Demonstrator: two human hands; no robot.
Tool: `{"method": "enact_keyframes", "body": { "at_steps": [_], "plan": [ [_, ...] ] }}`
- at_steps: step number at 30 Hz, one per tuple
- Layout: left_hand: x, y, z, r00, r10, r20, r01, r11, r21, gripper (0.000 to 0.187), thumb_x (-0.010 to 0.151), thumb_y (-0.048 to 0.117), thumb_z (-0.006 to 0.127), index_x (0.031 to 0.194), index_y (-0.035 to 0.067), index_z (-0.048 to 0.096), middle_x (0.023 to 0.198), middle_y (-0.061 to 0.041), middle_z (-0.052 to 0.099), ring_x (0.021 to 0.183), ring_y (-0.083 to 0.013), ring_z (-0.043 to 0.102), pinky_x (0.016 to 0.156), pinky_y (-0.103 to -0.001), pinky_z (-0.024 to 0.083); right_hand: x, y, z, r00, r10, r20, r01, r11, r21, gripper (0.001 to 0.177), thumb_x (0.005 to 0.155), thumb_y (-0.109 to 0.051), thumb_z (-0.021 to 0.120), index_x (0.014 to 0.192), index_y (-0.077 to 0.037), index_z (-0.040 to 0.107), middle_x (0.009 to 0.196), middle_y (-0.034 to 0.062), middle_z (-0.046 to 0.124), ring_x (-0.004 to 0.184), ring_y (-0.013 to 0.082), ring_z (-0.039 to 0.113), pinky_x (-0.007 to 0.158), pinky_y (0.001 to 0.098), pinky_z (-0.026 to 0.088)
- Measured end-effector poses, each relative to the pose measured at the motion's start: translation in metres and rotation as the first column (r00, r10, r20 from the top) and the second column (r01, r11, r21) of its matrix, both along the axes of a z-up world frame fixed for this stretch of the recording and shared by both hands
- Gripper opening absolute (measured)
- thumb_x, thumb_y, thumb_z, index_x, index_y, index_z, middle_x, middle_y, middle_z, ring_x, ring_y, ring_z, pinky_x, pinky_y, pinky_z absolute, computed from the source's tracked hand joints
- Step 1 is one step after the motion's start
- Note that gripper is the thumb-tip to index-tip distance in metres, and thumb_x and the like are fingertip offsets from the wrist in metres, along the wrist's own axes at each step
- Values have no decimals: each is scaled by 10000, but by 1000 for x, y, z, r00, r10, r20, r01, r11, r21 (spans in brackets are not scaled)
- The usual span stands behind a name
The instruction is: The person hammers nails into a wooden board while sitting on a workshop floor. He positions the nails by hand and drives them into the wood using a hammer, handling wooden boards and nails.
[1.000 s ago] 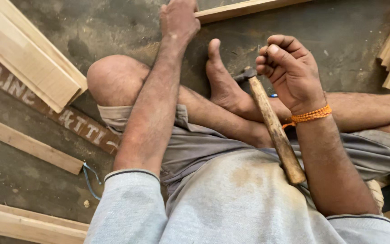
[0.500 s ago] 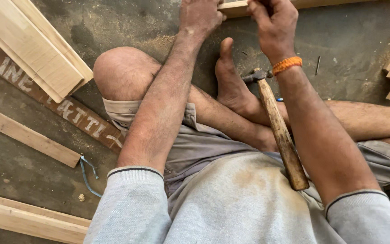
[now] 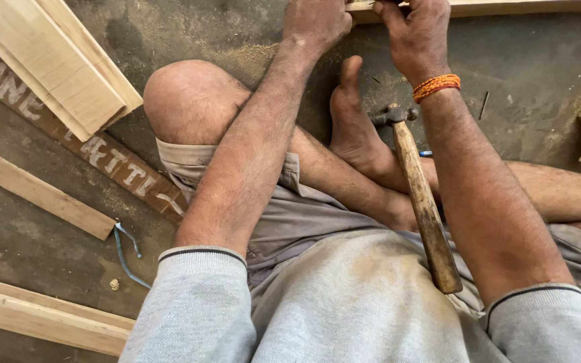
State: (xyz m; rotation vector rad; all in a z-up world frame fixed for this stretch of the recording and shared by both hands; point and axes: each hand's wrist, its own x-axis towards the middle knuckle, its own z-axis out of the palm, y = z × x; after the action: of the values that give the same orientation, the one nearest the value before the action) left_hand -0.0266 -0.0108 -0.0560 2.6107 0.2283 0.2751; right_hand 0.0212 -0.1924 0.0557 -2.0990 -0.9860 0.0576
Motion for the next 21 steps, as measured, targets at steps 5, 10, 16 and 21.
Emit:
{"method": "enact_keyframes", "body": {
  "at_steps": [5,10,16,21],
  "plan": [
    [0,-1,1,998,-5,-69,3,999,-32,100,809,145,712,838,56,750,524,-83,635,382,-123,567,337,-271,489,-2,0,5,997,-72,-25,68,990,-127,63,1087,-82,756,1036,-46,767,864,50,733,721,152,661,607,308,526],
    [-1,-3,3,993,20,-117,-30,996,-84,107,811,161,721,806,57,747,486,-72,619,357,-123,556,330,-276,486,-3,0,6,999,34,-10,-34,999,-2,113,1135,-41,694,1039,-24,751,967,42,767,847,135,743,741,282,611],
    [-1,-3,0,1000,2,-19,-2,1000,-16,95,784,148,733,790,55,751,481,-81,623,364,-124,576,330,-273,497,-2,-1,5,999,43,-7,-43,999,-32,122,1153,-56,689,1049,-23,744,956,51,756,838,142,730,733,282,600],
    [1,-5,-2,998,7,-68,-9,1000,-26,118,792,167,734,788,50,749,479,-96,627,362,-136,580,330,-281,499,-2,0,6,999,21,-34,-23,998,-60,81,1145,-72,696,1095,-34,747,929,53,748,805,139,716,698,284,585]
  ]
}}
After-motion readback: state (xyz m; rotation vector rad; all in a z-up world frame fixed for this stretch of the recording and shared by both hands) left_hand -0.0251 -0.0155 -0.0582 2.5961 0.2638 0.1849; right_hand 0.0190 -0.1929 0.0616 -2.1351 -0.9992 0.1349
